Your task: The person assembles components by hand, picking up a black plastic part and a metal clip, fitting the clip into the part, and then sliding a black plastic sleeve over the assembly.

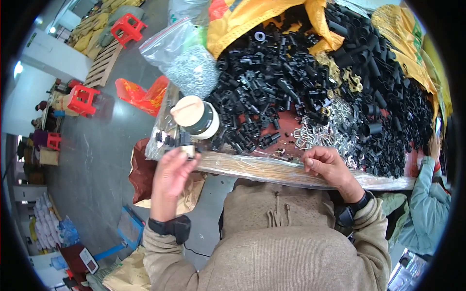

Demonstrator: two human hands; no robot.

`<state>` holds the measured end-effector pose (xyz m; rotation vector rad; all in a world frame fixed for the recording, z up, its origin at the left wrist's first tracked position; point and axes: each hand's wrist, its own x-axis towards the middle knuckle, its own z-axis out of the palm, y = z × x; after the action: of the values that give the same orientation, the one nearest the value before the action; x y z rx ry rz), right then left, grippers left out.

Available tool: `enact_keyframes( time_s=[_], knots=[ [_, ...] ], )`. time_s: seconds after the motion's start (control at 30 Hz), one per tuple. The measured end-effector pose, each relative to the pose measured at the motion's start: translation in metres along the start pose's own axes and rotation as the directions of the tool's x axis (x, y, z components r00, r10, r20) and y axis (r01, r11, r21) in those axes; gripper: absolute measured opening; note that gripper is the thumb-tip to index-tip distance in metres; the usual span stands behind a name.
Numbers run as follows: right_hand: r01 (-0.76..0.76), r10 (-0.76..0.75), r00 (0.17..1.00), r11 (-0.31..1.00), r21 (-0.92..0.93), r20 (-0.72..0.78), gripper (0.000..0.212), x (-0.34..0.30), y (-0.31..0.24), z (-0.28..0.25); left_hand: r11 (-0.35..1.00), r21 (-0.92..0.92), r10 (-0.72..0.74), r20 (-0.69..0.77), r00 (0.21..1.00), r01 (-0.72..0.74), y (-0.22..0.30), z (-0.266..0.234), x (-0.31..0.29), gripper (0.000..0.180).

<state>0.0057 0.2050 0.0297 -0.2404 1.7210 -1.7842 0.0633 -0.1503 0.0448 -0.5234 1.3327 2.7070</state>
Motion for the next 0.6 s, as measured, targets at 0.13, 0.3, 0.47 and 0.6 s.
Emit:
enact_keyframes(
  time_s=[0.13, 0.3, 0.47, 0.6],
  knots=[
    [0.086, -0.085, 0.996, 0.996, -0.028, 0.034, 0.011, 0.003, -0.001, -0.003, 0.980, 0.179, 0.112, -0.129, 0.985, -0.088, 0.029, -0.036, 0.004, 0.025],
    [0.230, -0.324, 0.941, 0.823, -0.519, -0.097, 0.010, -0.004, -0.010, -0.025, 0.859, 0.482, 0.298, -0.195, 0.935, -0.173, 0.037, -0.052, 0.012, 0.026],
    [0.154, -0.580, 0.797, 0.468, -0.870, -0.170, 0.012, -0.008, -0.008, -0.068, 0.829, 0.457, 0.413, -0.111, 0.904, -0.323, 0.018, 0.009, -0.011, 0.028],
    [-0.024, -0.614, 0.767, 0.264, -0.964, -0.187, 0.012, -0.007, 0.001, -0.083, 0.892, 0.442, -0.045, 0.292, 0.955, -0.093, -0.018, 0.080, 0.003, 0.040]
  ],
)
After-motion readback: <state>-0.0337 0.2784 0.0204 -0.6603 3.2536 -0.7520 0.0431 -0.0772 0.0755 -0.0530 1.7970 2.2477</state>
